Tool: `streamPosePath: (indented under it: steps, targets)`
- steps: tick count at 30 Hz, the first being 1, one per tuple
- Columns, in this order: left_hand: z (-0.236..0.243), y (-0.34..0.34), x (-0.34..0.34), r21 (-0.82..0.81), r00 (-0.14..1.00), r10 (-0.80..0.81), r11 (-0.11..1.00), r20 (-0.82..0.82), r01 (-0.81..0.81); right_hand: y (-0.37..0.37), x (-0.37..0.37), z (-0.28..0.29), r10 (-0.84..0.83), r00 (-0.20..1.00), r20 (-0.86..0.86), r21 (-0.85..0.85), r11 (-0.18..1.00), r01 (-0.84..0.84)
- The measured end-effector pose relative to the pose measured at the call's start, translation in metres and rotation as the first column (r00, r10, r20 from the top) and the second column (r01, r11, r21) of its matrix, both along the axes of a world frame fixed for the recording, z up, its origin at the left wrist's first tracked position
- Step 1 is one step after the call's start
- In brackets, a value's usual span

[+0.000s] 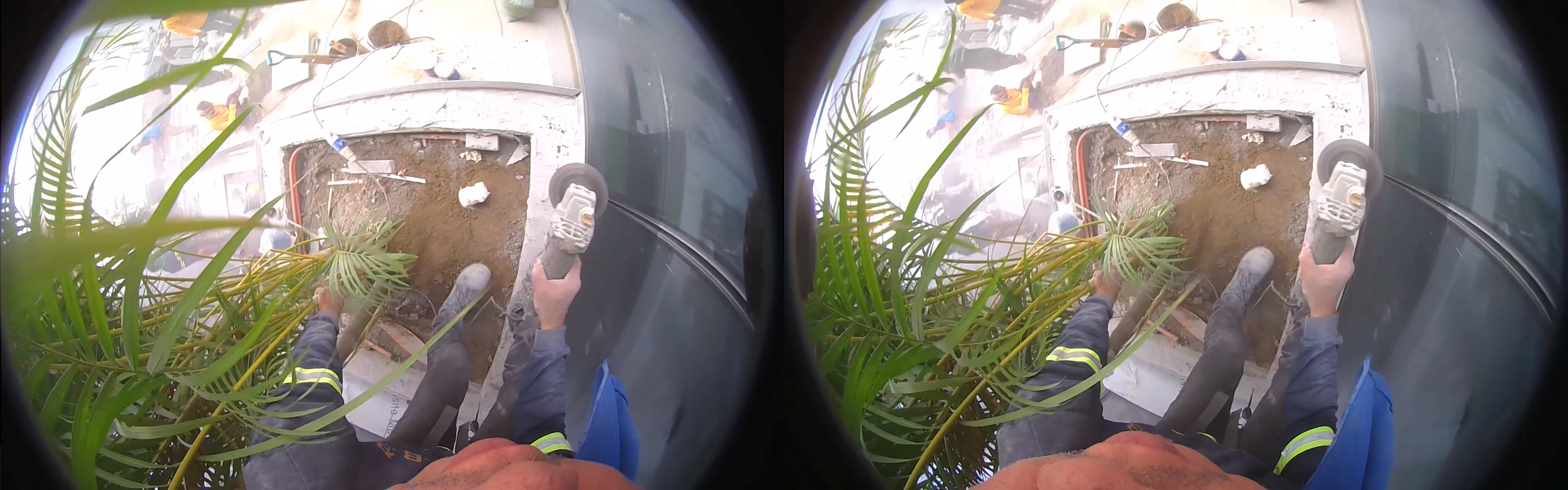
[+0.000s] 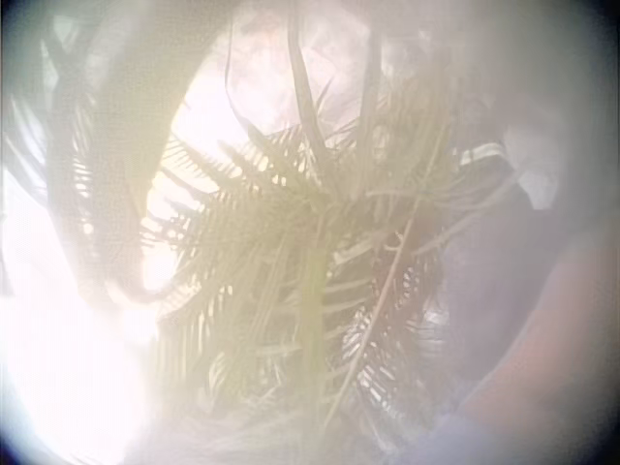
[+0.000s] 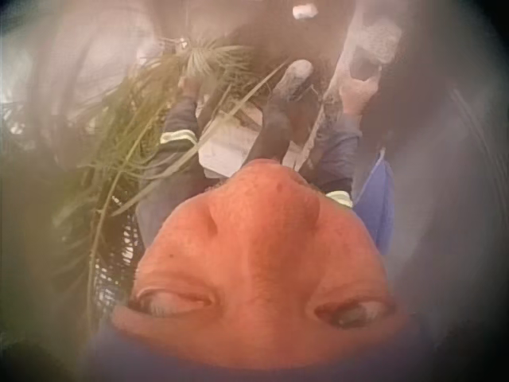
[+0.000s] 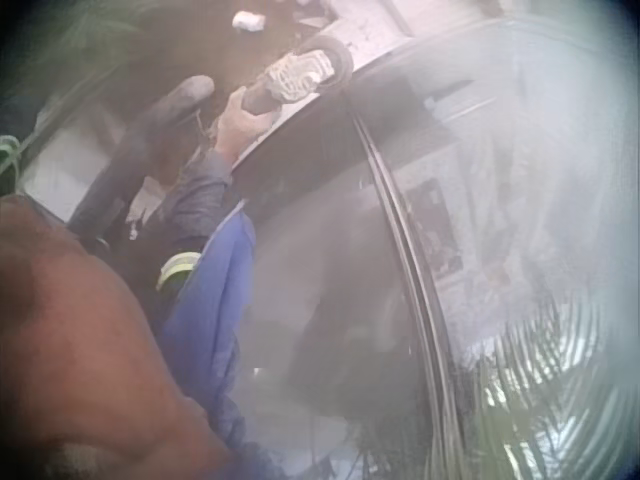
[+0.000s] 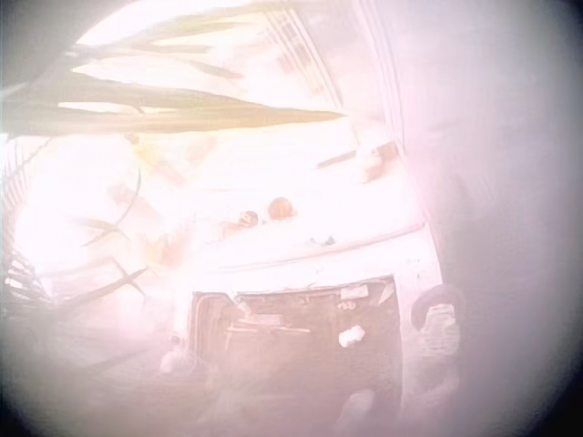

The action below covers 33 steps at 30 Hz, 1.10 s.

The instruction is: The person uses a handheld angle grinder to grind a concrete surface, creating dust and debris. They periodically pause to clear debris and reposition the grinder to continue working on the same area.

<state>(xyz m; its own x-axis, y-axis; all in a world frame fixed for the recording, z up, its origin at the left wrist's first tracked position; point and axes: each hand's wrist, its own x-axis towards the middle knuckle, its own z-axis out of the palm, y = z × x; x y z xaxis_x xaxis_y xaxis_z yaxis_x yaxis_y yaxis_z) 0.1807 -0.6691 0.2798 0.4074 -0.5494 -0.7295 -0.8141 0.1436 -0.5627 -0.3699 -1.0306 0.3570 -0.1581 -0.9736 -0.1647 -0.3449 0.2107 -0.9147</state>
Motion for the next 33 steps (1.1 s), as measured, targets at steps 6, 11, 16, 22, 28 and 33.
streamPosePath:
  steps: [6,11,16,22,28,33]
  targets:
    - [0.005,0.000,-0.017,0.082,0.997,-0.071,0.994,0.030,0.068,-0.084,0.004,-0.032,0.140,0.989,-0.048,-0.099,0.985,-0.144]
    - [-0.002,0.025,0.010,-0.073,0.987,-0.006,0.997,0.163,0.018,-0.203,0.042,0.008,0.119,0.985,-0.123,-0.418,0.894,-0.160]
    - [-0.030,-0.023,-0.040,-0.253,0.993,0.120,0.960,-0.002,-0.116,-0.270,0.027,0.074,0.139,0.984,-0.114,-0.474,0.862,-0.177]
    - [-0.007,0.032,0.001,-0.078,0.960,-0.138,0.984,0.243,0.161,-0.216,0.020,0.053,0.139,0.990,-0.017,-0.249,0.958,-0.139]
    - [-0.015,-0.003,-0.023,-0.260,0.978,-0.187,0.944,0.091,0.205,-0.131,0.000,0.014,0.067,0.986,-0.154,-0.169,0.981,-0.093]
    - [-0.033,-0.004,-0.012,-0.212,0.973,-0.144,0.960,0.178,0.180,-0.142,-0.010,0.048,0.122,0.977,-0.177,-0.213,0.964,-0.159]
